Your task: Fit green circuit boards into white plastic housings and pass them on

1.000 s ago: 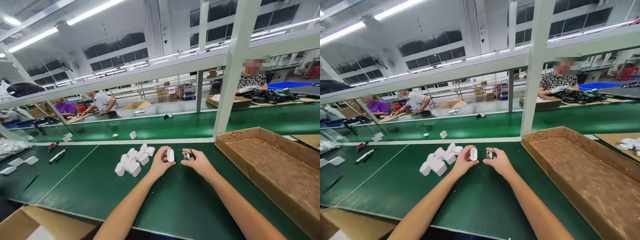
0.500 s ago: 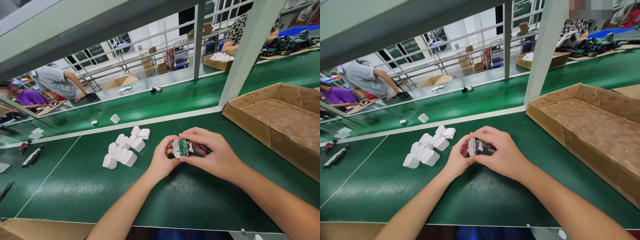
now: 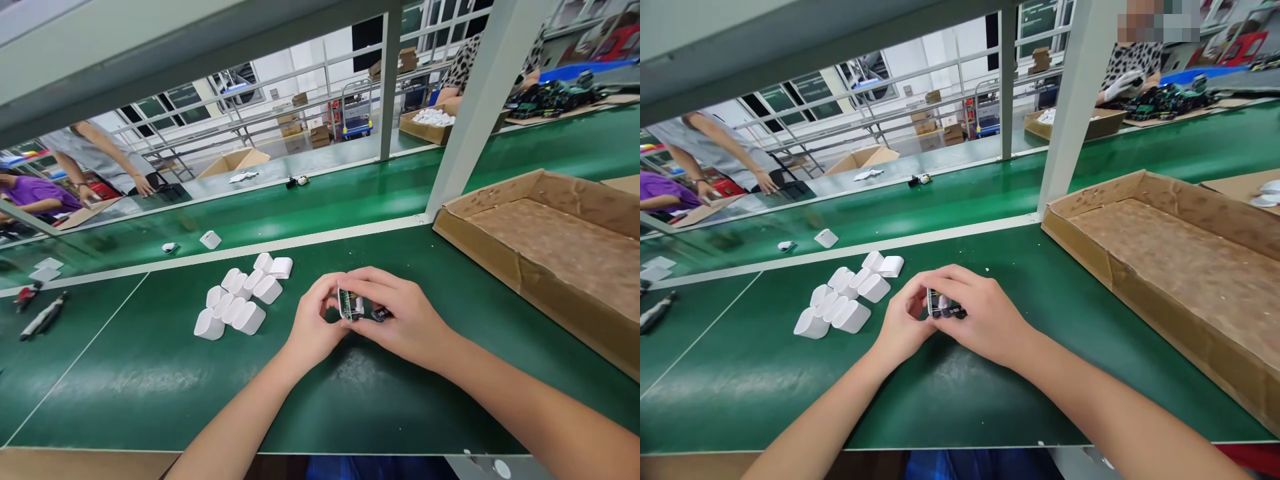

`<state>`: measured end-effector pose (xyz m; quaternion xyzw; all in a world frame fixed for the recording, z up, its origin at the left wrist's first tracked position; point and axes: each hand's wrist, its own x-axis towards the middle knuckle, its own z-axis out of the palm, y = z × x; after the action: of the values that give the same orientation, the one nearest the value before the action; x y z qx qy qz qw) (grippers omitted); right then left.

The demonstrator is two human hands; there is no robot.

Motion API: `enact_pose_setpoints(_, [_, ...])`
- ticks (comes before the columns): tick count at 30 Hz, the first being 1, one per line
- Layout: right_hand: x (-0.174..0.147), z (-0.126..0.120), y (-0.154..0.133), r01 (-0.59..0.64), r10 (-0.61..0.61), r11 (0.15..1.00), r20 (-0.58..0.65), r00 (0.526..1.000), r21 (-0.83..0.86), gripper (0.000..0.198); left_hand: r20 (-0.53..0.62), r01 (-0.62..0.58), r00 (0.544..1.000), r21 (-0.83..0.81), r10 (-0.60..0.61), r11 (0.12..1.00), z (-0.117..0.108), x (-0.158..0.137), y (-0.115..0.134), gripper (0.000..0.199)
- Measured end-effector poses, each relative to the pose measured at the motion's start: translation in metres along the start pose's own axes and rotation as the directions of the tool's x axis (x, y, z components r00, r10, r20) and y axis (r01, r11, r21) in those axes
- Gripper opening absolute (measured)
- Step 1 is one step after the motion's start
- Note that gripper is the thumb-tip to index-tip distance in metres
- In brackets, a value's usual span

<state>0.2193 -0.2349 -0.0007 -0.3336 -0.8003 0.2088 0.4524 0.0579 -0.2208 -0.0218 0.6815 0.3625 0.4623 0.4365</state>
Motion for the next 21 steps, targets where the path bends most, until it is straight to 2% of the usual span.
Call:
enact_pose_setpoints(4, [-0.003, 0.006, 0.002, 0.004, -0.005, 1.000, -0.019, 1.000, -0.023, 0.042, -0.014, -0.028, 0.999, 0.085, 0.029, 0.996, -0.002, -0.002, 0.002, 0.044])
enact_pose_setpoints(8, [0.000, 0.006, 0.004, -0.149, 0.151, 0.988, 0.058, 0.987, -0.046, 0.038, -0.061, -0.036, 0.997, 0.178, 0.048, 0.983, -0.004, -0.001, 0.002, 0.046])
enact_pose_setpoints(11, [0.005, 0.003, 0.008, -0.269, 0.256, 0.958, 0.122, 0.959, 0.103, 0.045, -0.060, -0.026, 0.997, 0.242, 0.041, 0.970, -0.005, 0.000, 0.000, 0.039])
enact_pose_setpoints(14, [0.007, 0.002, 0.013, -0.378, 0.366, 0.901, 0.096, 0.926, 0.214, 0.047, -0.028, -0.102, 0.993, 0.325, 0.118, 0.940, -0.005, 0.000, 0.000, 0.034])
enact_pose_setpoints(17, [0.008, 0.005, 0.017, -0.447, 0.445, 0.872, 0.054, 0.894, 0.200, 0.050, -0.018, -0.171, 0.981, 0.413, 0.196, 0.895, -0.004, -0.002, 0.001, 0.035])
enact_pose_setpoints(19, [0.009, 0.006, 0.019, -0.475, 0.475, 0.861, 0.048, 0.879, 0.183, 0.045, -0.023, -0.165, 0.980, 0.446, 0.196, 0.879, -0.003, -0.002, 0.002, 0.035])
enact_pose_setpoints(21, [0.010, 0.007, 0.020, -0.480, 0.486, 0.847, 0.034, 0.873, 0.227, 0.039, -0.043, -0.110, 0.989, 0.429, 0.142, 0.897, -0.004, -0.001, 0.001, 0.032])
